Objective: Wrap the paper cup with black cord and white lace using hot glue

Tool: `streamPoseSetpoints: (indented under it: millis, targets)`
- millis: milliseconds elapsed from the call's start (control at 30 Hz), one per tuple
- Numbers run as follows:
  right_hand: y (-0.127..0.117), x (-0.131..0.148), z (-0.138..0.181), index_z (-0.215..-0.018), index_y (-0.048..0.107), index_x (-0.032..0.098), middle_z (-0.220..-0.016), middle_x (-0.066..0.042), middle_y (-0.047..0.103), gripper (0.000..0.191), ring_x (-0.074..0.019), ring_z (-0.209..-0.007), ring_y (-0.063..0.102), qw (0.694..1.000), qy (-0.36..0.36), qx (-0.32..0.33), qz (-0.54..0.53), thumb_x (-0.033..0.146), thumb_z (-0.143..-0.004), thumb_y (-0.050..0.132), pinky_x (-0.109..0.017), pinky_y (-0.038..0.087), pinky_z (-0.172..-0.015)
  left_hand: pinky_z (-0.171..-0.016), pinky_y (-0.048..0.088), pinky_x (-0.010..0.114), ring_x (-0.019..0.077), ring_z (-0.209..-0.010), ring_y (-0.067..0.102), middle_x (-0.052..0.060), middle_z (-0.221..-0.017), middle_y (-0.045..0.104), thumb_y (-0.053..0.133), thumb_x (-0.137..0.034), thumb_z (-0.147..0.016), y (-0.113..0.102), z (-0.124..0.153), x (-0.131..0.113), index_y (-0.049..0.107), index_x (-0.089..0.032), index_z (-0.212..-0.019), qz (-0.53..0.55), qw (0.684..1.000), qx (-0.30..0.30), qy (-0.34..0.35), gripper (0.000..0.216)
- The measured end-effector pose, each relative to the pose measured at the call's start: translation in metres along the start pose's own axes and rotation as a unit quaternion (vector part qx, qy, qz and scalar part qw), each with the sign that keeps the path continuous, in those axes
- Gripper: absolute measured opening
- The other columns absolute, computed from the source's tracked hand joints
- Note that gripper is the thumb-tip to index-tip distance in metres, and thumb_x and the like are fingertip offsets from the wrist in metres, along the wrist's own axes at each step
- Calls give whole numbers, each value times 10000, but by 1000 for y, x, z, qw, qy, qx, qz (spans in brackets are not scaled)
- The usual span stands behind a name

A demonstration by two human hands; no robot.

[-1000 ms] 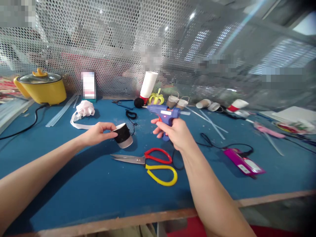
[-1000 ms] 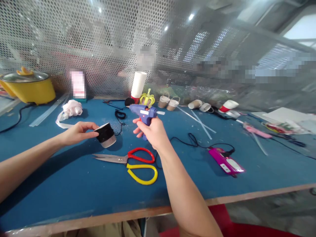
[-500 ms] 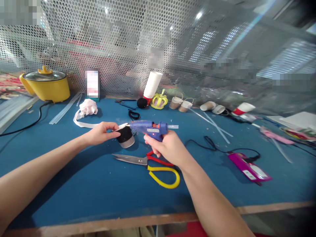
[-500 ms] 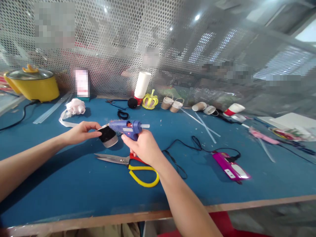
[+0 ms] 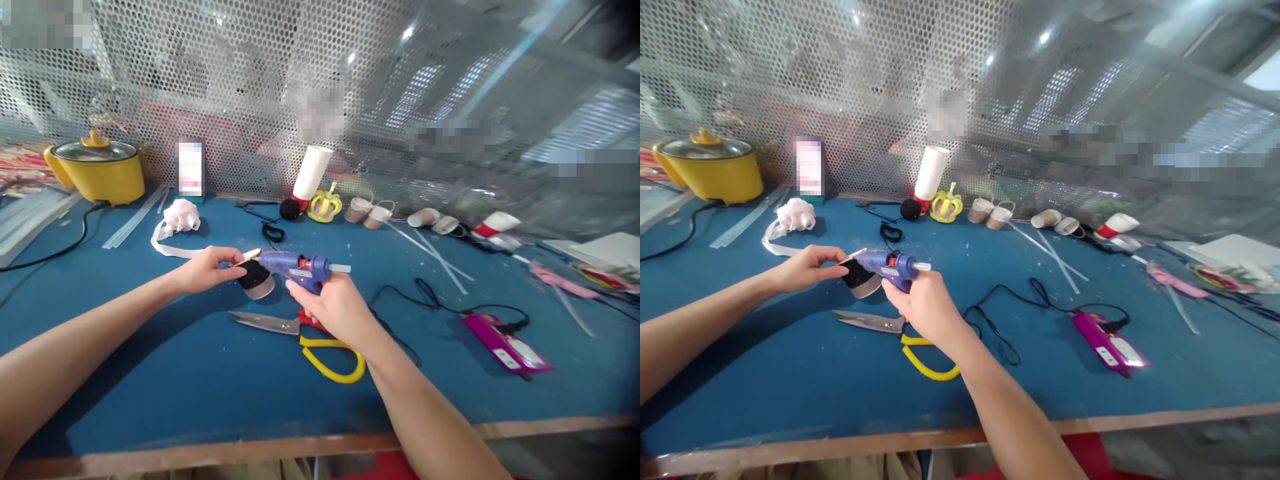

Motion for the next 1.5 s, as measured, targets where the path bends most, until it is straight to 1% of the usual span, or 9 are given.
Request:
streamPoseSetpoints:
  millis: [100, 233, 400, 533, 700, 900, 1067, 1267, 1500]
  targets:
    - [-1, 1, 0, -541, 495, 187, -367, 41, 487, 248, -107, -338, 466, 1000, 0, -10, 12, 283, -765, 542, -231, 403, -425, -646, 381, 234, 116, -679, 485, -6, -706, 559, 508, -375, -792, 0, 0, 1, 565, -138, -743, 1, 1000, 0, -2, 248]
    - [0, 2, 1, -533, 491, 186, -359, 46, 479, 256, -97, -326, 458, 1000, 4, 6, -5, 276, -768, 536, -219, 400, -411, -659, 386, 242, 121, -691, 490, -1, -720, 569, 507, -379, -791, 0, 0, 1, 573, -138, -763, 5, 1000, 1, -5, 252]
    - [-2, 1, 0, -537, 499, 184, -365, 40, 491, 253, -101, -333, 461, 1000, -9, -22, 15, 291, -763, 544, -228, 402, -418, -667, 390, 249, 124, -693, 500, 3, -726, 581, 508, -377, -788, 0, 0, 1, 580, -135, -768, 5, 1000, 2, -8, 253]
    - [0, 1, 0, -529, 498, 191, -356, 39, 486, 257, -108, -336, 473, 1000, -1, 0, 14, 294, -762, 541, -232, 413, -428, -675, 399, 251, 127, -703, 510, 6, -738, 591, 504, -378, -791, 0, 0, 1, 585, -137, -783, 2, 1000, 7, -5, 254]
    - [-5, -1, -2, -540, 506, 188, -361, 27, 506, 249, -111, -329, 476, 1000, 16, -14, 8, 304, -759, 533, -232, 423, -422, -667, 404, 247, 127, -696, 515, 3, -730, 594, 505, -381, -789, -1, 0, -1, 585, -139, -768, -9, 1000, 4, -5, 255]
    - [-5, -1, -3, -548, 512, 189, -377, 27, 516, 238, -110, -333, 483, 1000, 15, 2, 0, 301, -757, 537, -230, 423, -426, -681, 411, 250, 134, -715, 526, 16, -756, 610, 508, -374, -790, -1, 0, 0, 593, -133, -790, -4, 1000, 11, -2, 256]
    - [-6, -3, -5, -547, 509, 184, -377, 24, 513, 251, -108, -326, 480, 999, 32, -2, 4, 310, -764, 523, -230, 426, -430, -679, 410, 251, 136, -713, 525, 18, -755, 607, 508, -393, -789, -1, 1, 1, 593, -130, -793, -4, 1000, 10, -4, 277]
    - [-3, 0, -1, -540, 498, 198, -365, 32, 504, 250, -112, -332, 485, 1000, 4, 4, -3, 312, -759, 538, -228, 422, -419, -670, 402, 250, 132, -704, 515, 16, -751, 602, 510, -385, -785, -1, 0, 1, 587, -133, -780, -1, 1000, 6, -9, 264]
    - [0, 2, 1, -546, 490, 199, -365, 40, 488, 241, -112, -337, 478, 1000, 1, 0, 2, 305, -756, 541, -229, 411, -420, -678, 413, 255, 137, -707, 529, 16, -747, 615, 507, -388, -785, -1, 0, 1, 595, -137, -776, -10, 1000, 3, -5, 266]
Point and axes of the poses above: each hand's wrist, its own z-axis away from the middle knuckle, its own y-axis out of the palm, x = y × z, the point moved 4 cm from there along -z, towards the middle knuckle
